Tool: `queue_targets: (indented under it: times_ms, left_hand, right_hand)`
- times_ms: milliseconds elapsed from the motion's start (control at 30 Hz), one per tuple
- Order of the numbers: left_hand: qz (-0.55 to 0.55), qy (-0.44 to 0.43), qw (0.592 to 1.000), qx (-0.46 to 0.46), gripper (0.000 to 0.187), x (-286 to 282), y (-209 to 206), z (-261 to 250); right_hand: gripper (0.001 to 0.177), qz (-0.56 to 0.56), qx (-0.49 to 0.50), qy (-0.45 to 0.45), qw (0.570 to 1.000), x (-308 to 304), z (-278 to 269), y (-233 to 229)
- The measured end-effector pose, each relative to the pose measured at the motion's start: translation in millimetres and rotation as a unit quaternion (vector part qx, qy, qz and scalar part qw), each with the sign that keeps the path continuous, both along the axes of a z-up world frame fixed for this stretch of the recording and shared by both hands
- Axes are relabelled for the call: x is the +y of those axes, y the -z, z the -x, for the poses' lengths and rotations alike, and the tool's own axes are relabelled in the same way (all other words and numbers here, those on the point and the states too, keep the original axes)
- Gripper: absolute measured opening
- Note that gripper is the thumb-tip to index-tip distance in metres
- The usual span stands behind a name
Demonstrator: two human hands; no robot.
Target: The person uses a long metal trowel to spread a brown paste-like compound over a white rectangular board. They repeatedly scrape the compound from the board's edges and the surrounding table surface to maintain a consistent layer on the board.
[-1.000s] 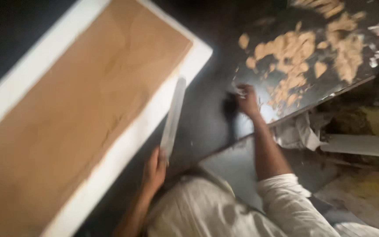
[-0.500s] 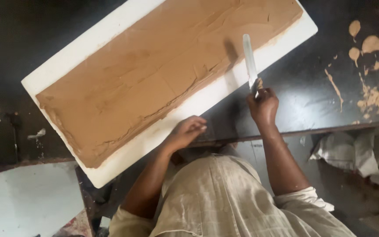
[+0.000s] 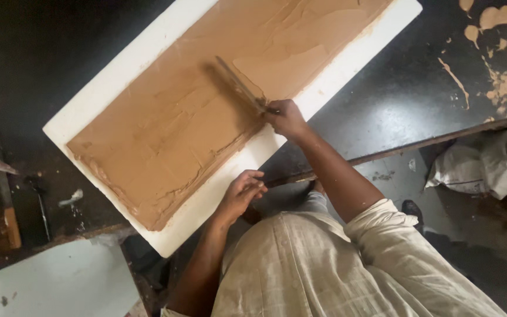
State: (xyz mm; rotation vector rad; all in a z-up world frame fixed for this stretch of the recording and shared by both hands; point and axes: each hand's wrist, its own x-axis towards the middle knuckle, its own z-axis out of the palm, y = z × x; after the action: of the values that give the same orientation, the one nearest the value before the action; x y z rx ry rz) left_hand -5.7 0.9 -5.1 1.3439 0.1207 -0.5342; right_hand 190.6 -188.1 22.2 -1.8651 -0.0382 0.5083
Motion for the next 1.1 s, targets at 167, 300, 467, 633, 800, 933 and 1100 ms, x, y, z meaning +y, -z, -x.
queue_targets:
  times_ms: [167, 300, 467, 633, 800, 933, 1100]
  left_hand:
    - [0.014, -0.045, 0.996, -0.073, 0.046, -64, -20, -37]
    - [-0.246, -0.067, 0.950, -0.179, 0.027, -122, -38, -72]
    - [-0.138, 0.042, 0.979, -0.144, 0.019, -186, -73, -92]
    - [-0.135, 0.113, 0.879, -0.443, 0.012, -256, -137, -102]
    - [-0.322, 0.357, 0.858, -0.183, 0.013, -286, -139, -124]
    - [-0.151, 0.125, 0.935, -0.294, 0.013, -269, -75, -108]
    - [-0.134, 0.048, 0.985, -0.095, 0.019, -244, -22, -102]
  right_hand:
    - [0.026, -0.279, 0.050, 0.156, 0.946, -3, 40, -52]
    - [0.009, -0.360, 0.088, 0.212, 0.904, -46, 61, -62]
    - [0.009, -0.343, -0.019, 0.205, 0.916, -153, 62, -48]
    - [0.012, -0.462, -0.377, 0.206, 0.776, -334, 41, -91]
    - [0.019, -0.340, -0.541, 0.271, 0.719, -521, -27, -148]
    - [0.059, 0.422, -0.186, 0.267, 0.846, -614, -145, -53]
    - [0.034, 0.543, -0.299, 0.221, 0.753, -572, -126, 86]
